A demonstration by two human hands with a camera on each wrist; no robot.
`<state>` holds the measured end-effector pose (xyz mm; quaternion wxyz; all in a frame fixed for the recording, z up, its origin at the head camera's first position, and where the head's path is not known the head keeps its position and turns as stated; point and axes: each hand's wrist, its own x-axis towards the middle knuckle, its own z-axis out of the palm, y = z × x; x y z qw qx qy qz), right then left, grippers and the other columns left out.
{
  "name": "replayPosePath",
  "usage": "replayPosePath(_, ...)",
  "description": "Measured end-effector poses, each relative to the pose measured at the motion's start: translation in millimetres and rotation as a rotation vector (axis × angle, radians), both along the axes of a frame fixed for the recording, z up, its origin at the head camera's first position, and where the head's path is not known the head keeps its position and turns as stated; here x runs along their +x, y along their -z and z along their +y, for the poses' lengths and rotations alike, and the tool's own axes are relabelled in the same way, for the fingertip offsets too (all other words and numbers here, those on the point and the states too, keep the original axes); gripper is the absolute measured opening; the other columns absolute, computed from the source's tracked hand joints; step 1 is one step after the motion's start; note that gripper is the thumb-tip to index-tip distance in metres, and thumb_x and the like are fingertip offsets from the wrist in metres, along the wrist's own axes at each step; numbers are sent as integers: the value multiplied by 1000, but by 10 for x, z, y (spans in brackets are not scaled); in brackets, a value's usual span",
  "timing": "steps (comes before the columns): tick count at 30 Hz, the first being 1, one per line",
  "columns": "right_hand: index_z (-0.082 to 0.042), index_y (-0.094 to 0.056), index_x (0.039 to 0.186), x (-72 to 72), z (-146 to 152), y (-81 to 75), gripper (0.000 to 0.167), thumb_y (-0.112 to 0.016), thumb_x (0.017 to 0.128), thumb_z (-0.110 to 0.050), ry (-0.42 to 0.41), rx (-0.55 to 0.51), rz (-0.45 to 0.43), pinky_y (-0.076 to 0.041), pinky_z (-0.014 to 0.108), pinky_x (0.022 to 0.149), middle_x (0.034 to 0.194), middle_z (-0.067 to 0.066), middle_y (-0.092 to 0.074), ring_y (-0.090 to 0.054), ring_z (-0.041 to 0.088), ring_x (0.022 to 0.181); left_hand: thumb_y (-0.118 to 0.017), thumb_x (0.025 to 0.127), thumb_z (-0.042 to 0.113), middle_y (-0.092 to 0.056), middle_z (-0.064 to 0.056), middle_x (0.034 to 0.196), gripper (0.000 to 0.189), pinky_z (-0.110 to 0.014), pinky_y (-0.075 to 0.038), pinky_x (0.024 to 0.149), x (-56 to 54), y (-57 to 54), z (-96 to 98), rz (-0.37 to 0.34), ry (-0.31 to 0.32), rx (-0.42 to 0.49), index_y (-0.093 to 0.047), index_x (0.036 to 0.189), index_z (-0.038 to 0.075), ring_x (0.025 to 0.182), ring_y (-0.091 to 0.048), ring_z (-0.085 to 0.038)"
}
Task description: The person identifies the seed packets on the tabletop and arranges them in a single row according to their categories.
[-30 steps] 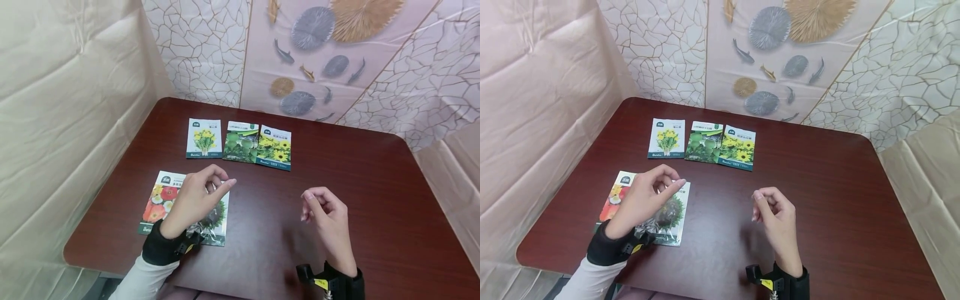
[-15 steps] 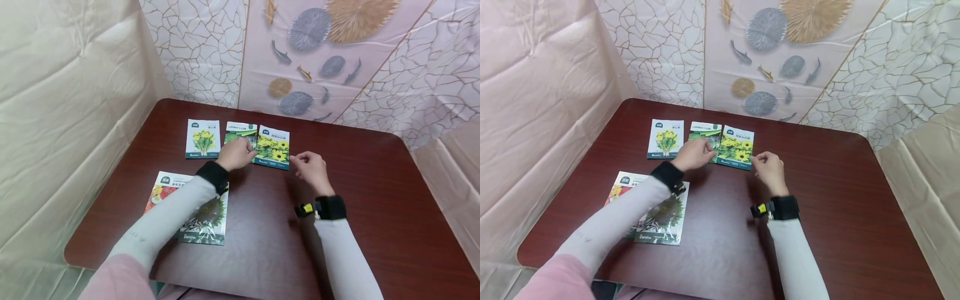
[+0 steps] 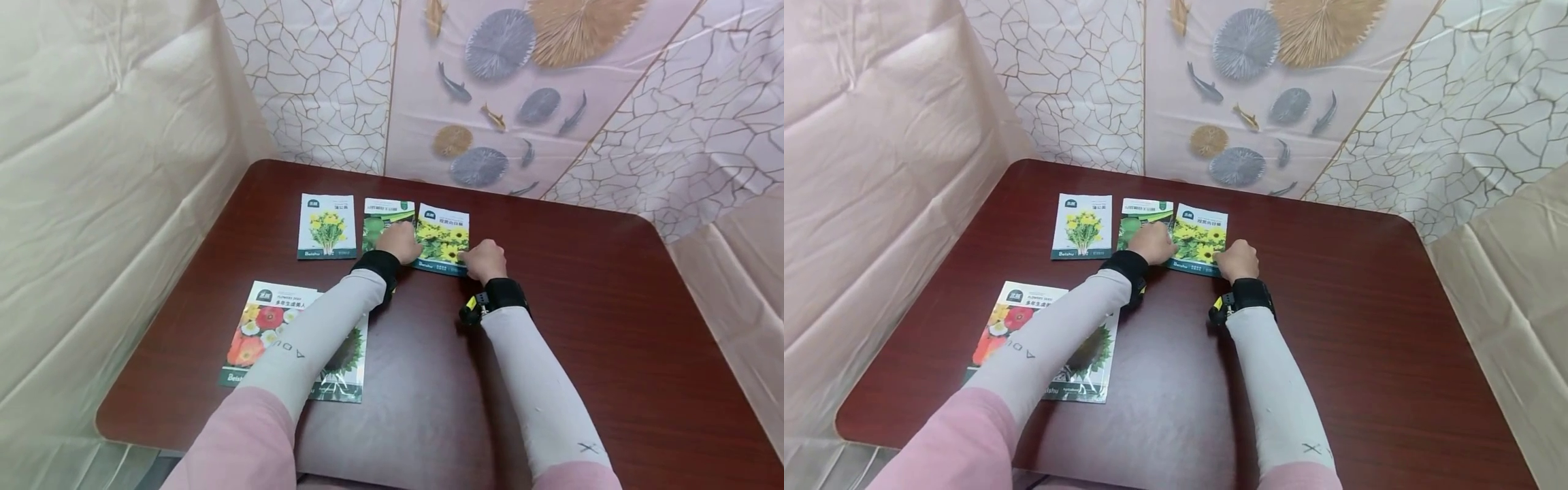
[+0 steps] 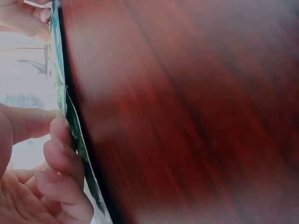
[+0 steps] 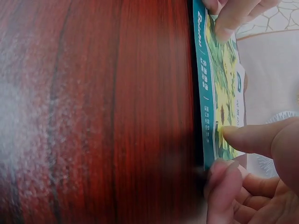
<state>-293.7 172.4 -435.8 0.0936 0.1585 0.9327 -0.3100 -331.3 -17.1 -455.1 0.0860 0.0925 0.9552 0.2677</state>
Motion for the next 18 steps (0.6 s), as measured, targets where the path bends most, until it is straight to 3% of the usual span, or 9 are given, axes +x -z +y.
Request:
replayPosePath(5, -3, -67, 87, 69, -8, -31, 27, -63, 93, -29, -8, 4, 29, -47, 25, 57, 75, 8, -65, -63, 14, 61, -57, 95, 25, -30, 3, 53, 41, -28, -34, 49, 41, -55, 7, -10, 3, 26, -40, 59, 17, 49, -39, -16)
replayPosePath(11, -3, -64, 95, 207, -10, -105, 20, -60, 95, -23, -25, -95, 163, -51, 25, 59, 93, 12, -66, -64, 13, 60, -51, 97, 17, -26, 3, 49, 46, -27, -28, 46, 203, -224, -41, 21, 20, 114, -36, 53, 16, 43, -30, -15)
replayPosePath(14, -3, -61, 102, 331, -7, -192, 20, -58, 96, -22, -26, -169, 221, -52, 25, 58, 96, 13, -63, -62, 13, 60, -54, 97, 21, -36, 4, 53, 41, -24, -31, 49, 328, -329, -115, 71, 7, 161, -44, 58, 16, 47, -37, -13)
replayPosePath(18, -4, -60, 103, 583, -25, -357, 19, -60, 95, -22, 13, -282, 346, -53, 28, 56, 84, 6, -61, -61, 12, 55, -59, 96, 27, -58, 3, 70, 20, -25, -43, 61, 559, -497, -249, 153, -25, 277, -59, 81, 15, 64, -56, -12)
